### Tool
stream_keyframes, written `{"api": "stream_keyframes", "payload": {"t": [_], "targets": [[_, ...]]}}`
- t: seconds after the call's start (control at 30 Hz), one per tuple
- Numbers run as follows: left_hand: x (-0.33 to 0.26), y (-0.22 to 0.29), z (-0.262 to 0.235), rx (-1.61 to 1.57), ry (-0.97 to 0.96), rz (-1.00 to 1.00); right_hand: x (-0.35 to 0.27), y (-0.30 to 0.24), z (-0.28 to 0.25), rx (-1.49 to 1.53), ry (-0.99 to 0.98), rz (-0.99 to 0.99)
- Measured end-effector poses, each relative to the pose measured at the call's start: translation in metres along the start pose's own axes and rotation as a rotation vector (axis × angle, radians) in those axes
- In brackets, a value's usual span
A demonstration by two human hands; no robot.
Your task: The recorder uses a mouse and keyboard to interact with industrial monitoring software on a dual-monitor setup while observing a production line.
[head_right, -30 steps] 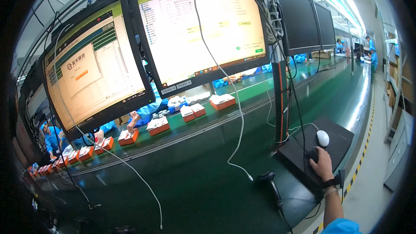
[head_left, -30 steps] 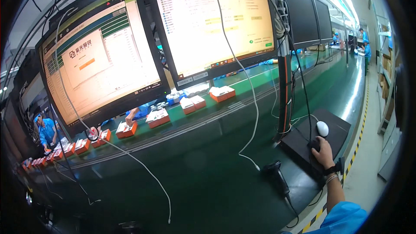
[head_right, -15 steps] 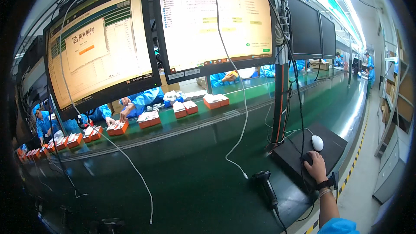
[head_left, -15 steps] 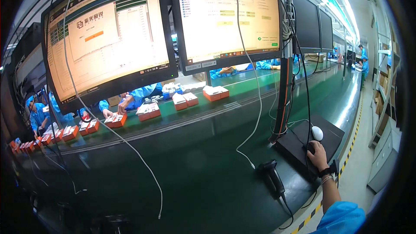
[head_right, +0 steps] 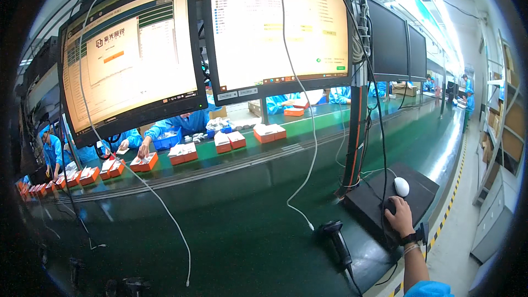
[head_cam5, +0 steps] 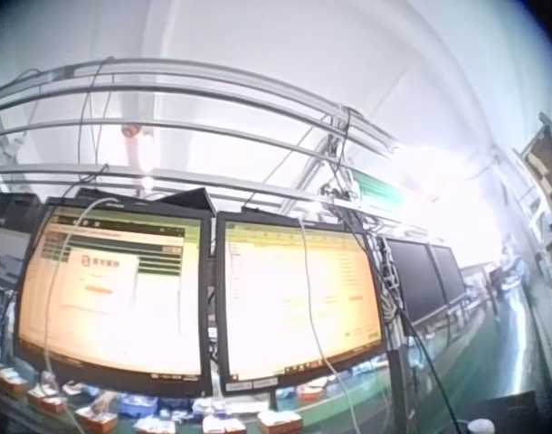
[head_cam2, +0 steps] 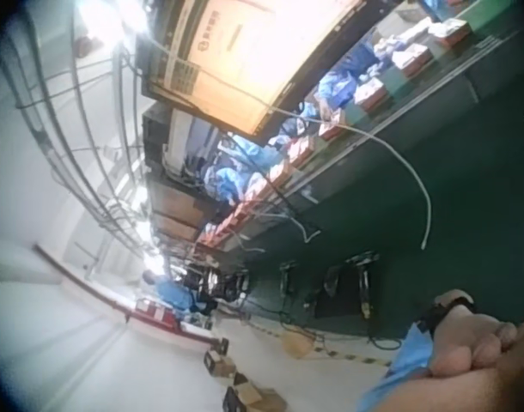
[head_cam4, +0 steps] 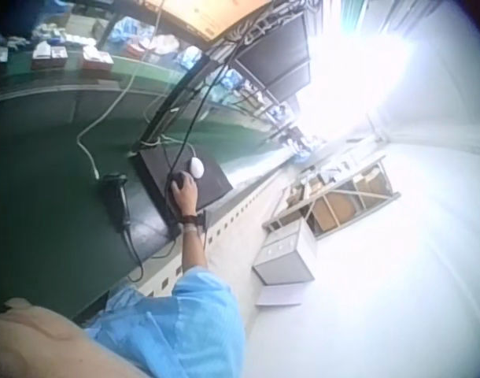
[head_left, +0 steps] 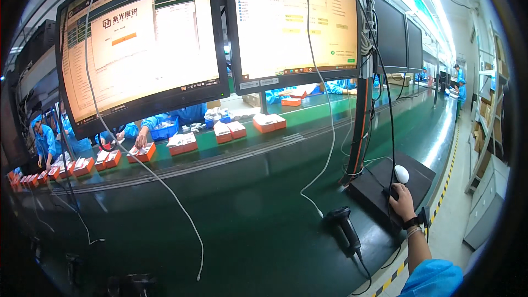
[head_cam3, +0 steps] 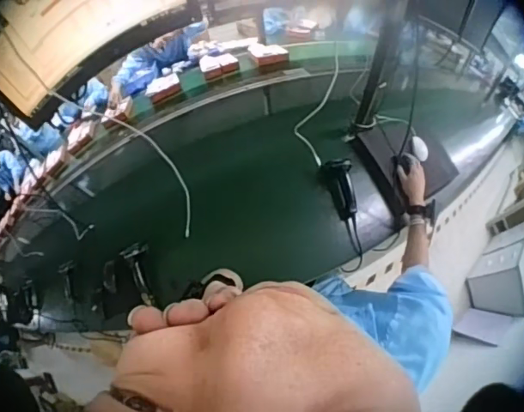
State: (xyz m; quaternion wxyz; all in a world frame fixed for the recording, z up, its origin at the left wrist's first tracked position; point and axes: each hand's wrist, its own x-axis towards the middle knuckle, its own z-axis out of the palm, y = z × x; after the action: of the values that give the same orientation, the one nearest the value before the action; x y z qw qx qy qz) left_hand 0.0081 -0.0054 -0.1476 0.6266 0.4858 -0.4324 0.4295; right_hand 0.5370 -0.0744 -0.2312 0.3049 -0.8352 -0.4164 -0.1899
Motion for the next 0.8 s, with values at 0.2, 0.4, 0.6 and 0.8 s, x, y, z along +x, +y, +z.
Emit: {"api": "stream_keyframes", "payload": {"t": [0.2,0.4,0.6,0.8], "targets": [[-0.003,0.002,0.001,-0.032,-0.002,-0.015,0.002,-0.001,0.003,0.021,0.050,0.002],[-0.008,0.000,0.001,-0.061,-0.013,-0.007,0.000,0.006,0.007,0.031,0.050,0.046],[-0.010,0.000,0.000,-0.083,-0.014,-0.008,0.000,0.000,0.002,-0.018,0.042,-0.030],[-0.012,0.001,-0.001,-0.101,-0.022,-0.009,-0.002,-0.003,0.004,0.055,0.072,0.057]]}}
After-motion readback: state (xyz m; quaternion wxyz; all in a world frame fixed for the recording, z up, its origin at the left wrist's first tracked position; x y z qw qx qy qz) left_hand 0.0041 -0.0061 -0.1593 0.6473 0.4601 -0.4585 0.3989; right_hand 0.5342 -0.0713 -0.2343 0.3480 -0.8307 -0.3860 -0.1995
